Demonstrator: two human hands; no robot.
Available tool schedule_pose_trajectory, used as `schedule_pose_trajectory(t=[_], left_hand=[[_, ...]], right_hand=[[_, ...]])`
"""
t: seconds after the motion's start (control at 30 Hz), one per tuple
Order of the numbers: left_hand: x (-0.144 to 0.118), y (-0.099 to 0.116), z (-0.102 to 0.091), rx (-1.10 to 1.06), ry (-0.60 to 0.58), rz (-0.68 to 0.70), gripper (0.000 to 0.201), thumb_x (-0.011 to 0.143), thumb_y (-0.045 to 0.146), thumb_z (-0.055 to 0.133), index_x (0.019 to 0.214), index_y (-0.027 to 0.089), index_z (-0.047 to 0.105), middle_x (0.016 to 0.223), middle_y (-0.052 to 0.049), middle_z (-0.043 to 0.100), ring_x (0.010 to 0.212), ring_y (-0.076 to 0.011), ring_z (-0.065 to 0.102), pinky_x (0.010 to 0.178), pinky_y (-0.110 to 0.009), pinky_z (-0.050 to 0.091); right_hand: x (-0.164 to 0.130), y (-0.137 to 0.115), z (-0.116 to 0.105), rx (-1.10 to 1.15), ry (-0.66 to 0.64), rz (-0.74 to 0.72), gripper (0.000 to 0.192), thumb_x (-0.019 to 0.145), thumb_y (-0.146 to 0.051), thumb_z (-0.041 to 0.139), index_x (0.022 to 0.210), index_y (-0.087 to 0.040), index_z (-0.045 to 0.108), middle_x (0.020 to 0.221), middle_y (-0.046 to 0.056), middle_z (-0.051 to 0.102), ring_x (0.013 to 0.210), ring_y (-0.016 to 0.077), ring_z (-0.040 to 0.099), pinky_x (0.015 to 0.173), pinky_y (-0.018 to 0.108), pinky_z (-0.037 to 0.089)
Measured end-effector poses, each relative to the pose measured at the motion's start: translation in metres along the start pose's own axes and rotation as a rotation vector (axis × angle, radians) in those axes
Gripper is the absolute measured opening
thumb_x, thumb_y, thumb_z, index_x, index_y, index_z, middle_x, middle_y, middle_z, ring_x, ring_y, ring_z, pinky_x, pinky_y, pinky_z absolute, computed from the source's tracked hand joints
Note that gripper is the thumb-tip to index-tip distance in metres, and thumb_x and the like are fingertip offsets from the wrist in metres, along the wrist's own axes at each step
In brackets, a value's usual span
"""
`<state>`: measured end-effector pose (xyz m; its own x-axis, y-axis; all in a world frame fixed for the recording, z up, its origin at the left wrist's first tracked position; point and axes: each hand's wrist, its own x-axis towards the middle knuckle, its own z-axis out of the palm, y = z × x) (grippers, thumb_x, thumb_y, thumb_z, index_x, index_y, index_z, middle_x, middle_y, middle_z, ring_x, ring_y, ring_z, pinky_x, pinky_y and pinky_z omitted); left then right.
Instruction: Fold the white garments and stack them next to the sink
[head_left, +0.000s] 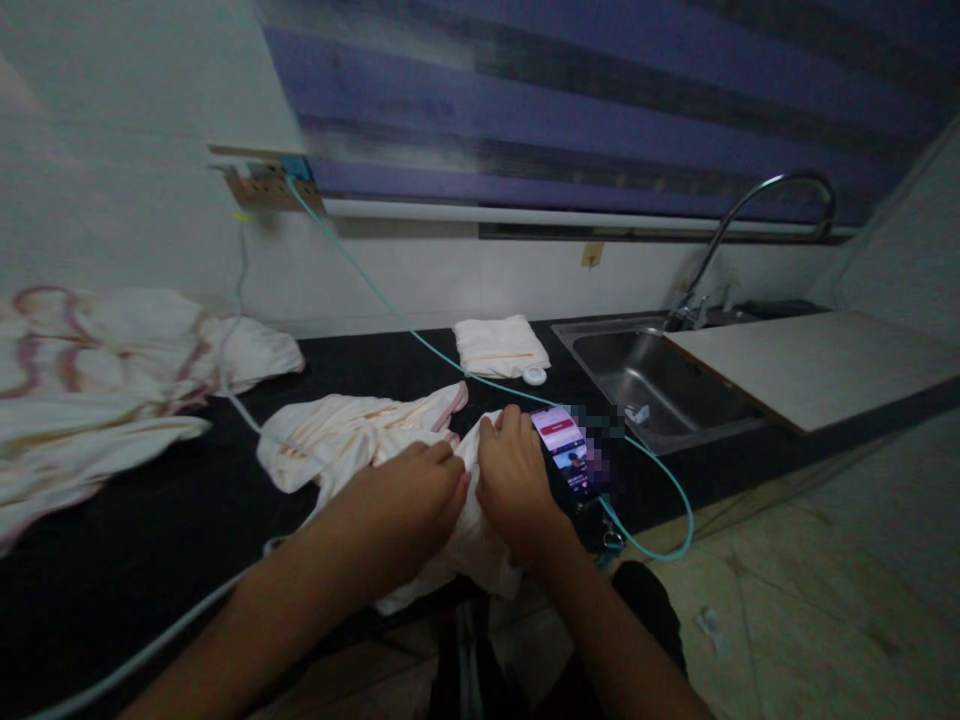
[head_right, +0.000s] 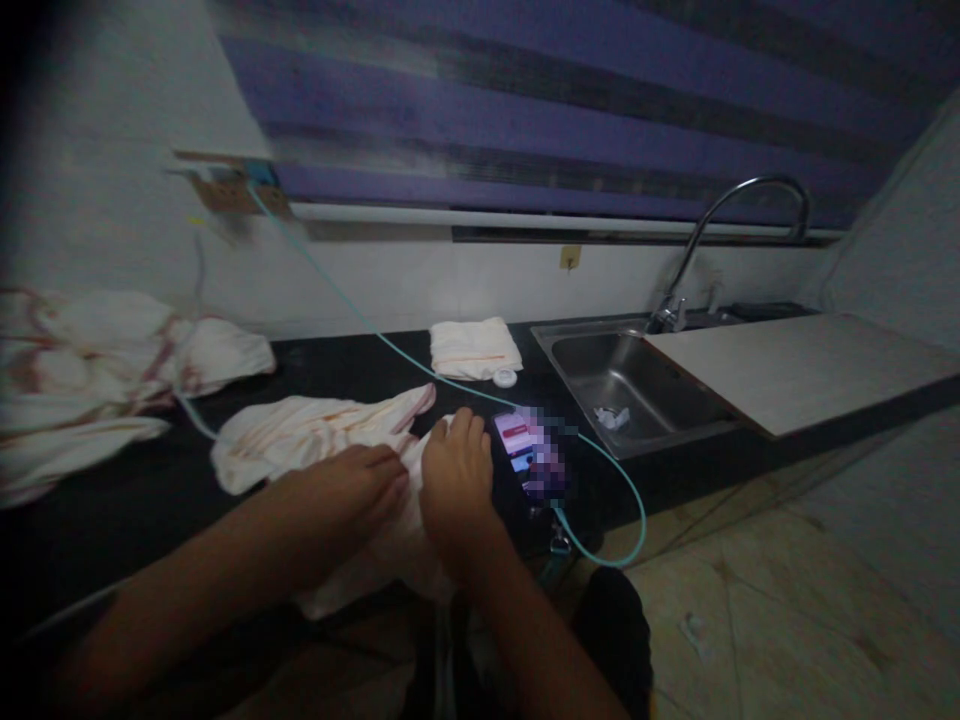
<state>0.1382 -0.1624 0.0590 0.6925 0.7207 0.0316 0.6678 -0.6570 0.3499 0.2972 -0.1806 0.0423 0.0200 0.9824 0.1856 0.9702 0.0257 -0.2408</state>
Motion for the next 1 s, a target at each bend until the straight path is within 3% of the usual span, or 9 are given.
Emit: schedule_pose_trajectory(t=[0.13, 0.17, 0.27, 0.33, 0.43, 0.57, 0.73, 0.9, 1.0], left_hand=[[0.063, -0.029, -0.012, -0.026, 0.084, -0.055, 0.038, 0.094, 0.043, 0.045, 0.110, 0.019, 0.070, 0.115, -0.016, 0.072, 0.101, -0.0299, 0.066, 0.095, -0.045, 0.049], [0.079, -0.034, -0.008, -0.034, 0.103, -0.071, 0.039, 0.092, 0.050, 0.052, 0.106, 0.018, 0.069, 0.110, -0.015, 0.072, 0.096, -0.0287, 0.065, 0.090, -0.043, 0.049], [0.113, -0.042, 0.011, -0.144, -0.021, 0.015, 0.041, 0.083, 0.059, 0.064, 0.080, 0.019, 0.067, 0.087, -0.012, 0.068, 0.080, -0.0243, 0.060, 0.083, -0.038, 0.048], [0.124, -0.040, 0.023, -0.239, -0.051, 0.096, 0.037, 0.086, 0.055, 0.061, 0.080, 0.019, 0.066, 0.088, -0.010, 0.068, 0.082, -0.0228, 0.060, 0.085, -0.037, 0.048], [0.131, -0.035, 0.031, -0.346, 0.048, 0.119, 0.034, 0.095, 0.052, 0.050, 0.098, 0.020, 0.062, 0.101, -0.008, 0.067, 0.091, -0.0216, 0.059, 0.087, -0.035, 0.047], [0.137, -0.043, 0.031, -0.473, 0.200, 0.012, 0.033, 0.095, 0.055, 0.049, 0.087, 0.023, 0.042, 0.077, 0.000, 0.050, 0.070, -0.0154, 0.045, 0.065, -0.030, 0.038], [0.143, -0.064, 0.034, -0.350, 0.177, -0.034, 0.027, 0.091, 0.046, 0.054, 0.086, 0.023, 0.041, 0.073, 0.001, 0.047, 0.067, -0.0144, 0.042, 0.063, -0.029, 0.033], [0.148, -0.066, 0.034, -0.136, 0.178, -0.159, 0.019, 0.094, 0.039, 0.050, 0.096, 0.021, 0.051, 0.077, -0.003, 0.056, 0.068, -0.0178, 0.051, 0.069, -0.032, 0.039], [0.137, -0.051, 0.030, 0.001, 0.235, -0.130, 0.026, 0.095, 0.036, 0.049, 0.108, 0.015, 0.056, 0.107, -0.016, 0.063, 0.100, -0.0287, 0.059, 0.092, -0.043, 0.045]], right_hand=[[-0.042, -0.015, 0.017, 0.201, 0.098, -0.124, 0.038, 0.090, -0.009, 0.062, 0.128, -0.010, 0.065, 0.121, 0.018, 0.062, 0.109, 0.0300, 0.058, 0.093, 0.042, 0.054], [-0.052, -0.017, 0.024, 0.246, 0.070, -0.171, 0.035, 0.091, -0.011, 0.064, 0.125, -0.014, 0.067, 0.121, 0.016, 0.062, 0.108, 0.0294, 0.059, 0.091, 0.041, 0.055], [-0.073, -0.019, 0.038, 0.286, 0.046, -0.217, 0.021, 0.094, -0.010, 0.060, 0.112, -0.018, 0.068, 0.117, 0.014, 0.065, 0.108, 0.0276, 0.061, 0.092, 0.042, 0.057], [-0.079, -0.014, 0.039, 0.287, 0.061, -0.240, 0.021, 0.096, -0.011, 0.057, 0.113, -0.019, 0.067, 0.117, 0.012, 0.066, 0.108, 0.0262, 0.062, 0.093, 0.042, 0.057], [-0.080, 0.000, 0.031, 0.270, 0.084, -0.353, 0.022, 0.100, -0.013, 0.054, 0.115, -0.022, 0.067, 0.119, 0.010, 0.069, 0.112, 0.0239, 0.064, 0.098, 0.039, 0.058], [-0.083, 0.017, 0.026, 0.238, 0.127, -0.393, 0.030, 0.101, -0.009, 0.050, 0.124, -0.020, 0.067, 0.129, 0.012, 0.068, 0.133, 0.0250, 0.057, 0.113, 0.041, 0.053], [-0.096, 0.023, 0.032, 0.255, 0.133, -0.426, 0.038, 0.098, -0.007, 0.055, 0.132, -0.019, 0.066, 0.135, 0.012, 0.068, 0.142, 0.0291, 0.053, 0.123, 0.050, 0.046], [-0.107, 0.031, 0.028, 0.362, 0.107, -0.238, 0.055, 0.095, -0.012, 0.063, 0.149, -0.016, 0.056, 0.153, 0.018, 0.057, 0.148, 0.0331, 0.049, 0.119, 0.053, 0.050], [-0.106, 0.038, 0.021, 0.362, -0.056, -0.102, 0.054, 0.099, -0.018, 0.058, 0.152, -0.014, 0.054, 0.163, 0.021, 0.044, 0.153, 0.0348, 0.043, 0.119, 0.053, 0.048]])
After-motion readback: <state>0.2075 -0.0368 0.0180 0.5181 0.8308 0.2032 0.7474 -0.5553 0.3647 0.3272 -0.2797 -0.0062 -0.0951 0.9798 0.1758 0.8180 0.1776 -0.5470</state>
